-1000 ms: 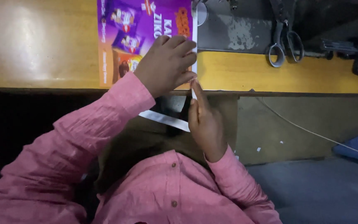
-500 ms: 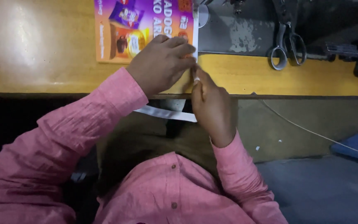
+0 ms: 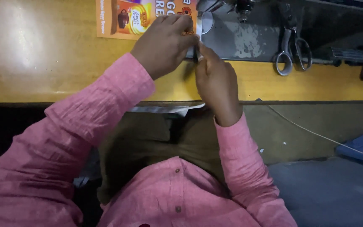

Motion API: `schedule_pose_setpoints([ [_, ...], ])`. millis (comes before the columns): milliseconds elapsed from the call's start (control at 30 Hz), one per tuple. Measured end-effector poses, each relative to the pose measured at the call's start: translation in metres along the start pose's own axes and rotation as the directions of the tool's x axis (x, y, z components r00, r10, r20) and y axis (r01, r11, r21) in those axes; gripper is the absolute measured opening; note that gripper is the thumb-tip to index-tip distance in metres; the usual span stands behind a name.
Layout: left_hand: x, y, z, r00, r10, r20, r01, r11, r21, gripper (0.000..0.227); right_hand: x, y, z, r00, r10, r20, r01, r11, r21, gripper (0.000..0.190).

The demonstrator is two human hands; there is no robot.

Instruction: The person uses a sewing machine to stitch a white strip of material onto the edges of various printed paper sheets. They feed the paper and strip under the needle, guiding them through the machine, and then remove the finished pieces.

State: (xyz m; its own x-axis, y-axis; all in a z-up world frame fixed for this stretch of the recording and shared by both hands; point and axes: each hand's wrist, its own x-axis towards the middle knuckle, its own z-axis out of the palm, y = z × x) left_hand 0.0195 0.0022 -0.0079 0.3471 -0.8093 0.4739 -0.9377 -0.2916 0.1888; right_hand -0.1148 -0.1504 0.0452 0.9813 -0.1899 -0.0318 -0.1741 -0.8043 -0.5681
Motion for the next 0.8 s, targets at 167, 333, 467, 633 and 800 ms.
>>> schedule_pose_setpoints([
  [167, 0.005, -0.004, -0.002, 1.000, -0.008, 0.022, 0.007, 0.999, 0.040, 0.023, 0.013, 0.001, 0.001, 1.000, 0.006, -0.020, -0.007, 1.000, -0.019, 0.048],
  [333, 0.008, -0.005, 0.003, 1.000, -0.020, -0.020, 0.020, 1.000, 0.013, 0.021, 0.014, -0.006, -0.004, 0.997, 0.072, 0.001, -0.072, 0.997, -0.020, 0.053],
  [467, 0.003, -0.001, 0.005, 0.998, -0.068, -0.012, 0.068, 0.998, 0.003, 0.025, 0.006, -0.001, -0.003, 1.000, -0.012, -0.025, 0.011, 0.999, -0.043, 0.047],
  [633, -0.001, 0.006, 0.005, 0.997, 0.040, -0.064, -0.043, 0.998, -0.040, 0.024, -0.051, -0.054, -0.029, 0.912, 0.391, 0.124, -0.410, 0.851, 0.328, 0.060],
  [800, 0.000, 0.011, 0.007, 1.000, -0.004, -0.005, 0.004, 0.994, -0.109, 0.019, -0.109, 0.007, 0.039, 0.948, 0.298, 0.111, -0.252, 0.493, 0.833, 0.083],
])
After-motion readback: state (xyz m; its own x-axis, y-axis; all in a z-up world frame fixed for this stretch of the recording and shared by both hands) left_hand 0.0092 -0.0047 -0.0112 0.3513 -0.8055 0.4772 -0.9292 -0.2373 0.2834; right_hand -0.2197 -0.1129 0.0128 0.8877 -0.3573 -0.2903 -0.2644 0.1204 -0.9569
